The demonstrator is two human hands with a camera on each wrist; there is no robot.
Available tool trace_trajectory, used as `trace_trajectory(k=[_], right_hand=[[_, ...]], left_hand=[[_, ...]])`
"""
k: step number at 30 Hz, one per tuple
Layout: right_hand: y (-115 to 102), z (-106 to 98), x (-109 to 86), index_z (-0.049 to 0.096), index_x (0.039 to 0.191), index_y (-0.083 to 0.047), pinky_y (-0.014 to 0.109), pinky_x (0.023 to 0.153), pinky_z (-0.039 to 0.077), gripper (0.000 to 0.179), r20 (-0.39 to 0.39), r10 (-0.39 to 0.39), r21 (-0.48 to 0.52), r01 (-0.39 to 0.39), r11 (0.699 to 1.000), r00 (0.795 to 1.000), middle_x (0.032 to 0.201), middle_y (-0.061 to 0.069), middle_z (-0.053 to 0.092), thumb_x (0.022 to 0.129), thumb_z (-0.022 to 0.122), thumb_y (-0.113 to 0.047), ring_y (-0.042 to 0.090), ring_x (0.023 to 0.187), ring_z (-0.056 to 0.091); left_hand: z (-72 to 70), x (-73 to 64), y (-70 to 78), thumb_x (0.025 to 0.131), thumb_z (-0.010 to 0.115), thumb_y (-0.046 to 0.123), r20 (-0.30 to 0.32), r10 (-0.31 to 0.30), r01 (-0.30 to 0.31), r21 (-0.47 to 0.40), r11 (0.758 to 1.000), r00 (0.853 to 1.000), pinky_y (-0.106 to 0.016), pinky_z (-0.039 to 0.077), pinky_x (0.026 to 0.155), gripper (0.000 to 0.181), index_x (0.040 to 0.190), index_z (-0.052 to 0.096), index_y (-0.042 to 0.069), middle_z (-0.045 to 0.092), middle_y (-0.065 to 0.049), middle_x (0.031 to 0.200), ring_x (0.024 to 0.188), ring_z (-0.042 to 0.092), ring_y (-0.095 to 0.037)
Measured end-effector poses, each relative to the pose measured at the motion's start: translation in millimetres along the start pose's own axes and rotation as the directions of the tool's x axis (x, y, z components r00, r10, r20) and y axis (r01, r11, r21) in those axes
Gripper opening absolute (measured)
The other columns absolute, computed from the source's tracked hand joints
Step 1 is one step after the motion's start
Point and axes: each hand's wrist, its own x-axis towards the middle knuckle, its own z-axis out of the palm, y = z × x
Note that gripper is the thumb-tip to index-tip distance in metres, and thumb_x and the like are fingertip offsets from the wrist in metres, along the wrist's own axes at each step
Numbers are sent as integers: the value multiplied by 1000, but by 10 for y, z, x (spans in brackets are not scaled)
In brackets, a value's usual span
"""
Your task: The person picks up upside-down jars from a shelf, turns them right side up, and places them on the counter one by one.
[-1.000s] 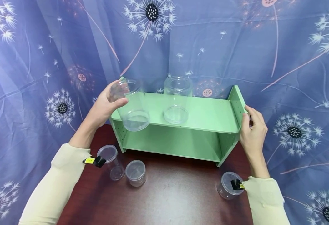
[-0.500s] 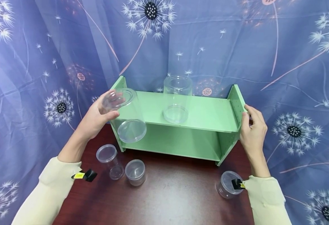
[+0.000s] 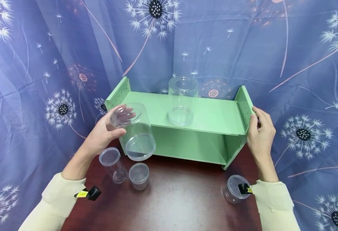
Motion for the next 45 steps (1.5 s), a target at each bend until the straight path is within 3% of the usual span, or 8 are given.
trace_trajectory(k=[3,12,19,23,31,39,45], right_hand=[[-3,-1,1,74,128,-5,11,75,39,30,-5,-3,0,3,1000,1000,128,13,70,104,57,-10,-6,98,55],[-22,6,2,73,129,-6,11,75,40,30,-8,6,15,-6,1000,1000,129,12,70,104,57,-10,-5,98,55],[-62,-7,1,74,129,-9,12,78,41,31,5,32,19,-32,999,999,129,9,70,105,56,-16,-3,102,57],[-86,-26,-3,73,131,-10,13,79,41,32,23,52,18,-53,998,998,130,7,69,106,55,-19,-2,101,58],[-81,-45,10,72,133,-10,13,76,41,33,59,74,18,-76,997,995,130,7,68,105,56,-17,-3,97,56],[-65,-54,7,69,136,-11,13,78,43,35,88,123,0,-123,992,989,132,7,66,105,55,-16,-4,98,54],[-106,-104,-16,58,148,-16,14,84,46,44,136,213,5,-216,976,967,134,5,63,105,56,-23,1,100,59]], left_hand=[[55,-34,-46,90,75,-1,19,-9,10,-15,1000,1000,-29,46,110,90,161,21,0,43,-19,157,144,42,-37],[234,-123,-247,87,84,14,64,-31,36,-65,997,997,-26,50,104,96,160,24,0,38,-23,158,142,43,-36],[378,-175,-389,85,88,30,81,-38,42,-53,998,996,-28,48,108,99,159,28,0,42,-21,157,144,41,-36],[455,-196,-456,86,87,22,91,-48,51,-31,998,995,-30,48,107,92,157,32,2,44,-20,155,144,41,-37],[589,-243,-602,84,81,3,110,-97,99,-13,995,989,-33,37,118,90,158,30,0,44,-19,156,146,41,-31],[743,-291,-699,85,79,0,120,-155,157,-14,987,981,-37,42,115,89,159,28,3,46,-16,155,144,43,-29],[828,-299,-805,87,81,7,115,-176,177,4,984,978,-42,36,119,94,161,24,2,42,-15,158,147,40,-29]])
